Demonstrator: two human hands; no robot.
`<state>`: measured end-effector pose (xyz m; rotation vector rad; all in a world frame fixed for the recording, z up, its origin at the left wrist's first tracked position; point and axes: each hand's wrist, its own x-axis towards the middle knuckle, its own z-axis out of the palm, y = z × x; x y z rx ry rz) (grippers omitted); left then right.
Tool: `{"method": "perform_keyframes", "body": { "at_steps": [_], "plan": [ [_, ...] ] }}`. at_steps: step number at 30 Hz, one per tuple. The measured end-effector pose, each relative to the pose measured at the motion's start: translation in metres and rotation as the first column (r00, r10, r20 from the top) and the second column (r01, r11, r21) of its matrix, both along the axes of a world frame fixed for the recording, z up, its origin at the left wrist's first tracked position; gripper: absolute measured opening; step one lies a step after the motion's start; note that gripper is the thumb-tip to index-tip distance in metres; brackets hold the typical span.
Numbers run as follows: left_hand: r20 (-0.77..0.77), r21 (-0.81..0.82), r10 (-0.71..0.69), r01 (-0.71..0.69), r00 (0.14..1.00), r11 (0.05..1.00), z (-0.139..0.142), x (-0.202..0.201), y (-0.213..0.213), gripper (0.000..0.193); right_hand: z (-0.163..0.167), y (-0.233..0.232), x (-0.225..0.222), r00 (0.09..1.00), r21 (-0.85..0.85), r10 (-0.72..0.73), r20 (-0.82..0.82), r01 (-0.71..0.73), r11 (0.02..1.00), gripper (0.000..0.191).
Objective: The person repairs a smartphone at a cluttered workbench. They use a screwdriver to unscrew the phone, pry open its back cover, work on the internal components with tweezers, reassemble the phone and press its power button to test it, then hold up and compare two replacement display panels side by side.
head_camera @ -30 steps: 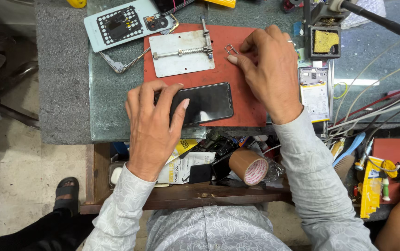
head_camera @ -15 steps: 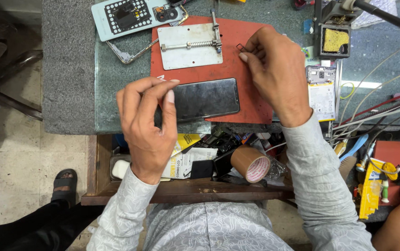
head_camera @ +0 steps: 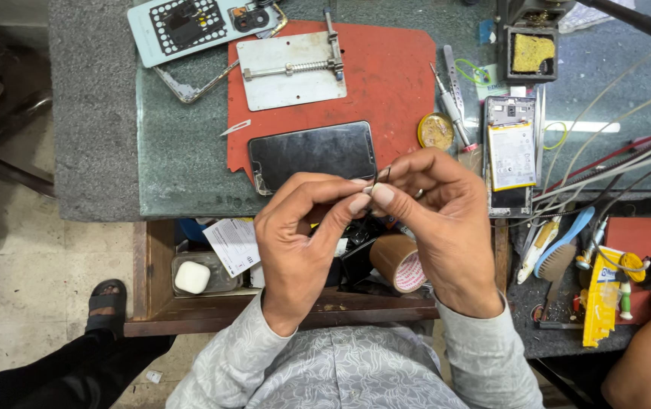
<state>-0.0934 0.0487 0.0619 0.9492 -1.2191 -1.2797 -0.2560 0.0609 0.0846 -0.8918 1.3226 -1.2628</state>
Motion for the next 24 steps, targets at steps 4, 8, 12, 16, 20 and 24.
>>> {"method": "perform_keyframes", "body": {
  "at_steps": [4,8,12,16,20,24],
  "plan": [
    [-0.142,0.133,-0.020,0.039,0.990,0.990,-0.006,0.000,0.004,0.011,-0.001,0.004,0.003,0.999,0.012,-0.037,0.027,0.037,0.999,0.017],
    [-0.311,0.287,-0.018,0.112,0.950,0.951,-0.009,0.004,0.004,0.014,0.003,0.012,0.003,0.991,-0.018,0.000,-0.133,-0.002,1.000,0.024],
    [-0.341,0.290,-0.055,0.161,0.939,0.944,-0.012,0.007,0.001,0.015,0.003,0.014,0.004,0.978,-0.006,-0.043,-0.205,0.042,0.999,0.019],
    [-0.374,0.341,-0.072,0.210,0.925,0.916,-0.011,0.010,0.001,0.017,0.001,0.017,0.005,0.948,-0.079,-0.084,-0.307,0.062,0.995,0.015],
    [-0.406,0.375,-0.081,0.247,0.910,0.894,-0.011,0.012,0.001,0.020,0.002,0.023,0.002,0.934,-0.135,-0.090,-0.345,0.045,0.990,0.013],
    [-0.432,0.399,-0.078,0.268,0.899,0.877,-0.012,0.012,0.000,0.021,0.001,0.025,-0.002,0.927,-0.192,-0.087,-0.366,0.016,0.981,0.018]
  ]
}}
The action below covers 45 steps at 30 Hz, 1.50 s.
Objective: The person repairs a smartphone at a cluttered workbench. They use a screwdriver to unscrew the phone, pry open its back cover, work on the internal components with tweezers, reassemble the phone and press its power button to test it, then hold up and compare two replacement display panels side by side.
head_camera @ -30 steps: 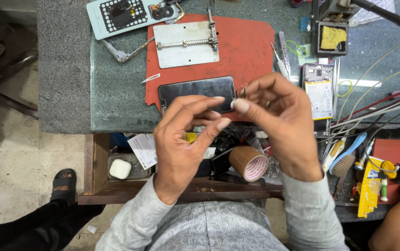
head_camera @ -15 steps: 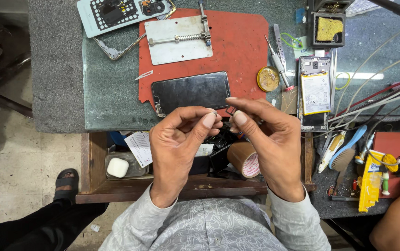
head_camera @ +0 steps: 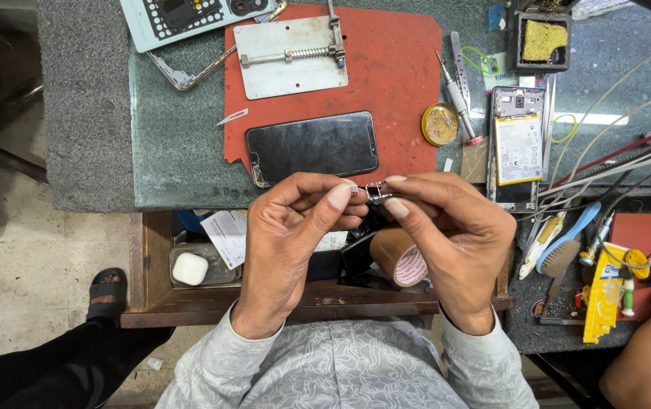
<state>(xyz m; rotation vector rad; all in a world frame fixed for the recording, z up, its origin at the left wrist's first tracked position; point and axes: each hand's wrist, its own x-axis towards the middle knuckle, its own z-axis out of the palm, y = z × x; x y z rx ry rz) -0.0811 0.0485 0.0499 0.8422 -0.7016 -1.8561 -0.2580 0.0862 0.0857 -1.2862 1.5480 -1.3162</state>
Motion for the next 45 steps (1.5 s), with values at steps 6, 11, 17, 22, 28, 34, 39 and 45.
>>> {"method": "perform_keyframes", "body": {
  "at_steps": [6,11,17,22,28,34,39,45],
  "plan": [
    [-0.017,-0.010,-0.006,0.005,1.000,1.000,-0.003,-0.001,0.000,0.021,-0.009,0.001,0.001,1.000,-0.076,0.001,0.009,-0.001,0.997,0.018],
    [-0.022,-0.012,0.000,-0.001,1.000,1.000,-0.006,-0.002,0.001,0.020,-0.011,0.003,0.003,0.995,-0.010,-0.044,0.088,0.045,0.999,0.025],
    [-0.013,-0.012,-0.012,0.011,1.000,1.000,-0.010,-0.004,0.001,0.020,-0.012,0.002,0.004,0.996,-0.018,-0.028,0.088,0.029,0.999,0.023],
    [0.014,-0.008,-0.013,0.013,1.000,1.000,-0.011,-0.006,0.003,0.021,-0.013,0.004,0.006,0.995,-0.009,-0.029,0.098,0.030,1.000,0.022],
    [0.029,-0.043,-0.007,0.008,1.000,0.999,-0.012,-0.007,0.003,0.019,-0.012,0.005,0.006,0.995,-0.015,-0.005,0.103,0.007,1.000,0.021],
    [0.017,-0.025,-0.018,0.019,1.000,1.000,-0.011,-0.004,0.002,0.017,-0.010,0.005,0.008,0.988,0.015,0.009,0.156,-0.012,1.000,0.021],
    [-0.004,-0.024,-0.030,0.030,1.000,0.999,-0.012,-0.001,0.002,0.016,-0.011,0.005,0.011,0.979,0.010,0.014,0.205,-0.016,1.000,0.020],
    [0.077,-0.068,0.009,-0.004,0.997,0.998,-0.013,-0.003,0.003,0.015,-0.015,0.004,0.021,0.982,0.052,-0.097,0.162,0.090,0.995,0.028]
  ]
}}
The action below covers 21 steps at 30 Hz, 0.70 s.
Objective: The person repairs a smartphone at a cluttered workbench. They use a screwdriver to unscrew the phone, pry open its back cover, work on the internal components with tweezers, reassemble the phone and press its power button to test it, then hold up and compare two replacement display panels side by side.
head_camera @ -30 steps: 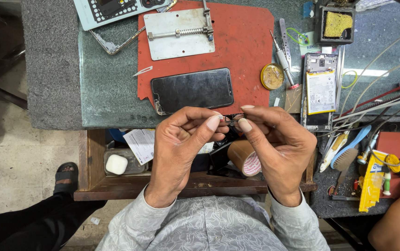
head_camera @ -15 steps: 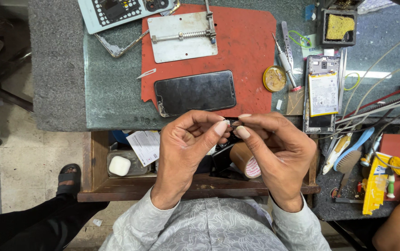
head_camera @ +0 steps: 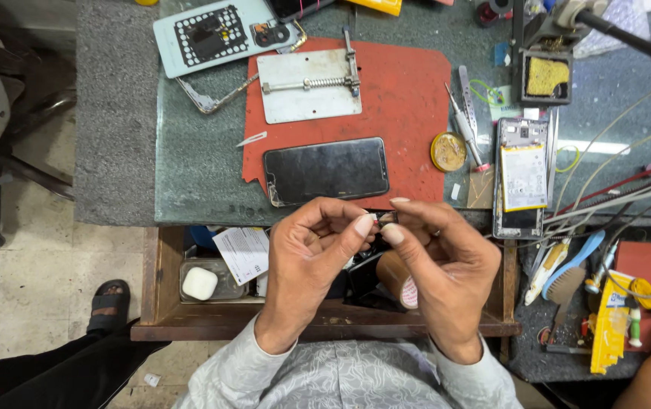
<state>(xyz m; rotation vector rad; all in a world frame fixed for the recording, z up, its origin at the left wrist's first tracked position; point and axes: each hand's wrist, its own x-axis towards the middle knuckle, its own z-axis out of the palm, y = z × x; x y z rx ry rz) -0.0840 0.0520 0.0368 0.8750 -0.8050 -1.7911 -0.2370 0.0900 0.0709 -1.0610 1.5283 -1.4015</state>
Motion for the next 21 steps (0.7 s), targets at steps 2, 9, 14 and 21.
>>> {"method": "perform_keyframes", "body": {
  "at_steps": [2,9,14,21],
  "plan": [
    [-0.022,0.002,0.025,-0.025,0.999,1.000,0.001,-0.003,0.001,0.015,-0.002,-0.002,0.006,0.999,-0.091,0.005,-0.044,-0.009,0.996,0.029],
    [0.220,-0.059,-0.004,0.017,0.976,0.998,0.011,-0.002,-0.003,0.018,-0.009,-0.006,0.011,0.956,-0.199,-0.019,-0.293,-0.041,0.979,0.033],
    [0.591,-0.415,0.168,0.118,0.789,0.902,0.030,0.008,-0.014,0.017,-0.014,-0.009,0.004,0.976,-0.166,-0.053,-0.213,0.018,0.986,0.044],
    [0.802,-0.594,0.504,0.514,0.320,0.618,0.039,0.028,-0.056,0.061,-0.009,-0.010,-0.009,0.859,-0.319,-0.102,-0.502,-0.074,0.945,0.044]
  ]
}}
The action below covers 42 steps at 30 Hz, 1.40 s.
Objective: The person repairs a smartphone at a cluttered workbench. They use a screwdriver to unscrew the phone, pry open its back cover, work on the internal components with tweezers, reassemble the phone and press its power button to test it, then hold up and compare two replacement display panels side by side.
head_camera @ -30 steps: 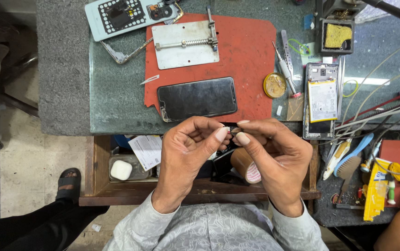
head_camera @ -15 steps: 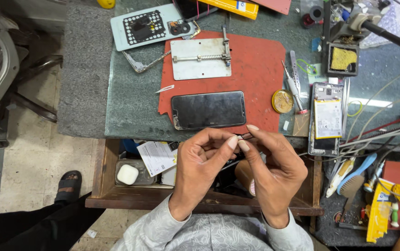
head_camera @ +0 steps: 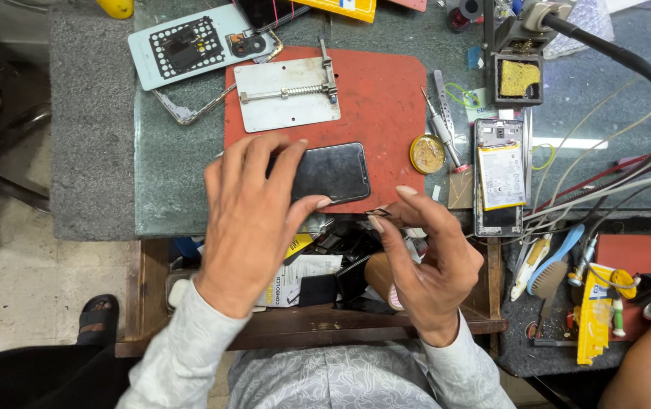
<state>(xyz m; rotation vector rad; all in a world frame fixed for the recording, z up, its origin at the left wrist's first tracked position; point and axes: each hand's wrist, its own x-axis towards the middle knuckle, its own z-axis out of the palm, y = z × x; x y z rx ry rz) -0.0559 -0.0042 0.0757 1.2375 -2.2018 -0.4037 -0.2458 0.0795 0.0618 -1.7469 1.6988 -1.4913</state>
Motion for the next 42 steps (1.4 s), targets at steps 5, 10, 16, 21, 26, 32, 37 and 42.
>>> {"method": "perform_keyframes", "body": {
  "at_steps": [5,10,16,21,26,32,37,42],
  "plan": [
    [0.024,0.056,-0.049,0.047,0.999,0.997,0.002,0.001,-0.019,0.060,0.003,-0.001,-0.007,0.994,-0.035,0.002,-0.111,-0.006,0.999,0.027],
    [-0.130,0.164,-0.062,0.083,0.990,0.983,0.014,0.002,-0.010,0.033,0.005,-0.002,-0.013,0.999,-0.054,-0.001,-0.044,-0.001,0.999,0.024],
    [-0.291,0.154,-0.096,0.146,0.952,0.977,0.016,-0.003,0.007,0.022,0.014,-0.007,-0.020,0.998,-0.025,0.023,-0.065,-0.024,0.999,0.024],
    [-0.262,0.092,-0.127,0.156,0.957,0.983,0.011,-0.004,0.006,0.028,0.022,-0.021,-0.023,0.981,0.012,0.125,-0.149,-0.125,0.992,0.023],
    [-0.271,0.097,-0.114,0.145,0.956,0.985,0.007,-0.004,0.007,0.025,0.029,-0.029,-0.021,0.953,0.074,0.206,-0.223,-0.194,0.978,0.026],
    [-0.279,0.116,-0.107,0.144,0.954,0.983,0.005,-0.003,0.004,0.024,0.033,-0.033,-0.020,0.939,0.110,0.245,-0.243,-0.225,0.968,0.030],
    [-0.284,0.120,-0.119,0.159,0.951,0.980,0.006,0.001,0.003,0.028,0.033,-0.037,-0.023,0.932,0.112,0.269,-0.245,-0.248,0.962,0.032],
    [-0.307,0.120,-0.115,0.158,0.945,0.980,0.006,0.001,-0.001,0.027,0.035,-0.040,-0.023,0.926,0.130,0.275,-0.259,-0.249,0.960,0.033]
  ]
}}
